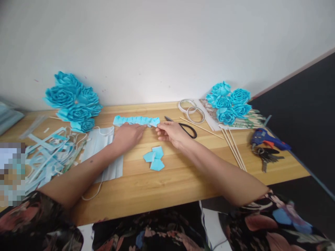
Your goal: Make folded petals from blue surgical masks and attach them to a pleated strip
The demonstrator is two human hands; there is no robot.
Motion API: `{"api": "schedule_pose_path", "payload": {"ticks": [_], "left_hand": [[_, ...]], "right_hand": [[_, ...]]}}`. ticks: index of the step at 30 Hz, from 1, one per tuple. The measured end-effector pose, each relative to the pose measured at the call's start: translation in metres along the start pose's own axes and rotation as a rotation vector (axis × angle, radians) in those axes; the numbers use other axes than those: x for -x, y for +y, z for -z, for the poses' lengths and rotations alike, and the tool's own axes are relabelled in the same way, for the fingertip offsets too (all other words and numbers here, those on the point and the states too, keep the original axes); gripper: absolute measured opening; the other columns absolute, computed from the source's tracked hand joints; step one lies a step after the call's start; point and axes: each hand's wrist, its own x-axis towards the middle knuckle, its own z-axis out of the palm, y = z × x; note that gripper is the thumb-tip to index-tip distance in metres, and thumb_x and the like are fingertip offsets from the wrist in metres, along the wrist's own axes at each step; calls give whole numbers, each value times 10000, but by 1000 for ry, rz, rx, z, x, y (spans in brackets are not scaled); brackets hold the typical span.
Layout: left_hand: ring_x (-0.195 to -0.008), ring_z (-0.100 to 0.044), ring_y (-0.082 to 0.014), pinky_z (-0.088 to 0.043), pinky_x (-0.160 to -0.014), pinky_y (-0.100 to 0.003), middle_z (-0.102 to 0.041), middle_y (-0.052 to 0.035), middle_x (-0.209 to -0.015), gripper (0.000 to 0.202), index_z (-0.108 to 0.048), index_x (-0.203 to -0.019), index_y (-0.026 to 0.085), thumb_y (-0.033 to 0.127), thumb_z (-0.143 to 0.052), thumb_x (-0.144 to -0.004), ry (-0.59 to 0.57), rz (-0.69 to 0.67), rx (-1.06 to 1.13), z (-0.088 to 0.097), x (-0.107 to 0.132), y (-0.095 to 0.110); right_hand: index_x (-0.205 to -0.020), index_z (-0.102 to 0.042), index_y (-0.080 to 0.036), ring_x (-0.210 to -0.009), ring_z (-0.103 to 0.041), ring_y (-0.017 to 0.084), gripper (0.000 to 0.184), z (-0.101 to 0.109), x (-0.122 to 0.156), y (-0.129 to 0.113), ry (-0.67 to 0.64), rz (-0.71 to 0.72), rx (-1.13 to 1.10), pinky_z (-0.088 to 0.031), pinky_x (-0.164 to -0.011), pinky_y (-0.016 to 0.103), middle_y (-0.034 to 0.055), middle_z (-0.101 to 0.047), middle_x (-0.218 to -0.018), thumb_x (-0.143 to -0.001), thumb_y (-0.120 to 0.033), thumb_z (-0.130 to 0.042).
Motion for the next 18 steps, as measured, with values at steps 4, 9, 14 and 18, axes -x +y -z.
{"api": "schedule_pose_path", "payload": {"ticks": [4, 9, 14, 18], "left_hand": [[-830, -665, -234, -441, -802, -380, -717, -114, -964, 327, -623, -1170, 163, 189, -363, -972, 14, -6, 15, -3, 0, -1], [-809, -666, -254, -440, -793, -399, -711, -113, -900, 350, -640, -1156, 164, 185, -341, -975, 34, -10, 16, -6, 0, -2], [-810, -671, -260, -435, -784, -401, -715, -115, -903, 347, -643, -1149, 163, 174, -350, -965, 49, -8, 36, -7, 0, -2], [-811, -672, -258, -437, -780, -393, -715, -122, -915, 328, -646, -1117, 158, 176, -359, -959, 47, -7, 46, -5, -1, -1]], "right_hand": [[-712, -657, -133, -466, -600, 86, 168, -4, -8, 1, 4, -53, 8, -513, -416, 156, 29, -677, -580, -867, -73, -633], [-711, -649, -125, -453, -615, 92, 192, -7, -12, 1, 28, -75, 17, -515, -410, 162, 40, -689, -578, -887, -60, -608], [-701, -640, -122, -435, -611, 90, 231, -13, -7, -3, 51, -91, 46, -516, -404, 165, 38, -687, -562, -910, -53, -567], [-701, -634, -128, -411, -592, 97, 230, -21, -3, -7, 86, -108, 90, -512, -399, 175, 39, -672, -528, -906, -54, -561]]}}
